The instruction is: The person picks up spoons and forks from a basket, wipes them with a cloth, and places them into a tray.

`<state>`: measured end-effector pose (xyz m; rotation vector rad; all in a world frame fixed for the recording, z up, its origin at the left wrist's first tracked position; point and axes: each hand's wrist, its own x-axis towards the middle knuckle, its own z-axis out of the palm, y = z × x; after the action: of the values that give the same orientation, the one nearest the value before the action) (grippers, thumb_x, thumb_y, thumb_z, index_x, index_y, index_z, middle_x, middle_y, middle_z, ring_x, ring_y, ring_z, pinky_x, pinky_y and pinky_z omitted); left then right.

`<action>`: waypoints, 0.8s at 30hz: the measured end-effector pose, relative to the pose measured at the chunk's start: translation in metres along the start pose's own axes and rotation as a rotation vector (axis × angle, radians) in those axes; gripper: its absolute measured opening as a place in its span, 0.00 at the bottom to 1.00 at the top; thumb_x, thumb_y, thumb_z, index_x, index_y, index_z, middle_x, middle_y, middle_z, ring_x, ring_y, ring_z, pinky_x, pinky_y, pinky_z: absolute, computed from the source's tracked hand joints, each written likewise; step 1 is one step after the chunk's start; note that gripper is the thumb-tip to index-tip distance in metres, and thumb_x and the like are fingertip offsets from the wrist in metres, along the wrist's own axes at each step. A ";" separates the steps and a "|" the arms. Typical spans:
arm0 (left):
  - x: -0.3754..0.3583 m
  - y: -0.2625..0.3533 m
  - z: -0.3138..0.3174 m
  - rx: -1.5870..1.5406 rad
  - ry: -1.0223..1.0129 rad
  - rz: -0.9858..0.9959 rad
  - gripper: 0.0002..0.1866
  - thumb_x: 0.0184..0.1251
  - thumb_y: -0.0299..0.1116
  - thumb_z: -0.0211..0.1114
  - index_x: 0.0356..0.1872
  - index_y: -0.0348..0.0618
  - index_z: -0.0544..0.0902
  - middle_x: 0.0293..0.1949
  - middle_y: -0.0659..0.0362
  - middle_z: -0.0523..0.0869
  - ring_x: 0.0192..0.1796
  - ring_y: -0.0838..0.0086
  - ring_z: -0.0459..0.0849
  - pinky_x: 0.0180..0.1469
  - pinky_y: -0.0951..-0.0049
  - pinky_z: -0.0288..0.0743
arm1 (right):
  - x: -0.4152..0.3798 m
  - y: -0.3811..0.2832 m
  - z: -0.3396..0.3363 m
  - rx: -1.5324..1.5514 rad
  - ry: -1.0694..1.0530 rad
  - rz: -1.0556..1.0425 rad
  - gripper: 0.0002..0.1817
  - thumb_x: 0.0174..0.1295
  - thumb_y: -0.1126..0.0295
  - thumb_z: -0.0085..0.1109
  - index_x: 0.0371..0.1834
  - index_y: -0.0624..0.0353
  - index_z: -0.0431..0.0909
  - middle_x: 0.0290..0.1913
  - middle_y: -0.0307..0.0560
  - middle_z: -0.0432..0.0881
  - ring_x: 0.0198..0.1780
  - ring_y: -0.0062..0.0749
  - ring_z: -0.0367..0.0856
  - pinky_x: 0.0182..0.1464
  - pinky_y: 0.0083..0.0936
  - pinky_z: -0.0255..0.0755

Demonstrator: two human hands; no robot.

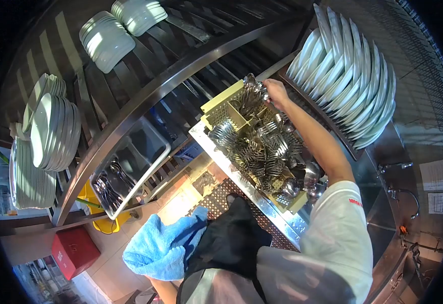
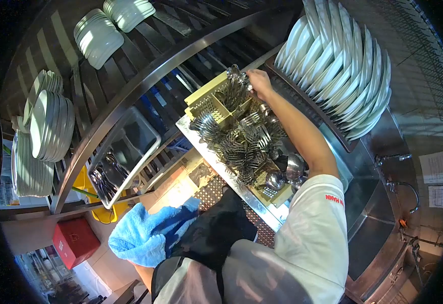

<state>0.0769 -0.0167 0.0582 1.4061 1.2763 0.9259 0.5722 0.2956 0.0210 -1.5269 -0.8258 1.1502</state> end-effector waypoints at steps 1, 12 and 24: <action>0.004 0.000 -0.002 0.016 -0.002 0.005 0.23 0.56 0.38 0.55 0.52 0.40 0.66 0.50 0.51 0.71 0.52 0.61 0.70 0.54 0.61 0.64 | 0.000 0.002 0.001 0.000 0.001 0.002 0.10 0.60 0.66 0.43 0.30 0.59 0.72 0.20 0.38 0.71 0.14 0.19 0.64 0.13 0.17 0.56; 0.016 -0.001 -0.008 0.189 -0.017 0.070 0.22 0.55 0.37 0.55 0.51 0.39 0.67 0.49 0.51 0.71 0.52 0.61 0.70 0.53 0.61 0.64 | -0.017 0.002 0.026 -0.369 0.312 -0.103 0.24 0.44 0.52 0.63 0.37 0.59 0.71 0.31 0.54 0.77 0.37 0.38 0.76 0.36 0.30 0.71; 0.000 -0.008 0.003 0.353 0.000 0.148 0.21 0.55 0.35 0.55 0.50 0.39 0.68 0.49 0.50 0.72 0.51 0.61 0.71 0.53 0.61 0.64 | -0.053 0.007 0.058 -0.090 0.420 -0.322 0.20 0.41 0.67 0.66 0.34 0.58 0.66 0.30 0.45 0.73 0.35 0.28 0.70 0.40 0.23 0.65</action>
<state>0.0781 -0.0176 0.0496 1.7945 1.3985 0.8238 0.4999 0.2641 0.0256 -1.5661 -0.8030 0.5384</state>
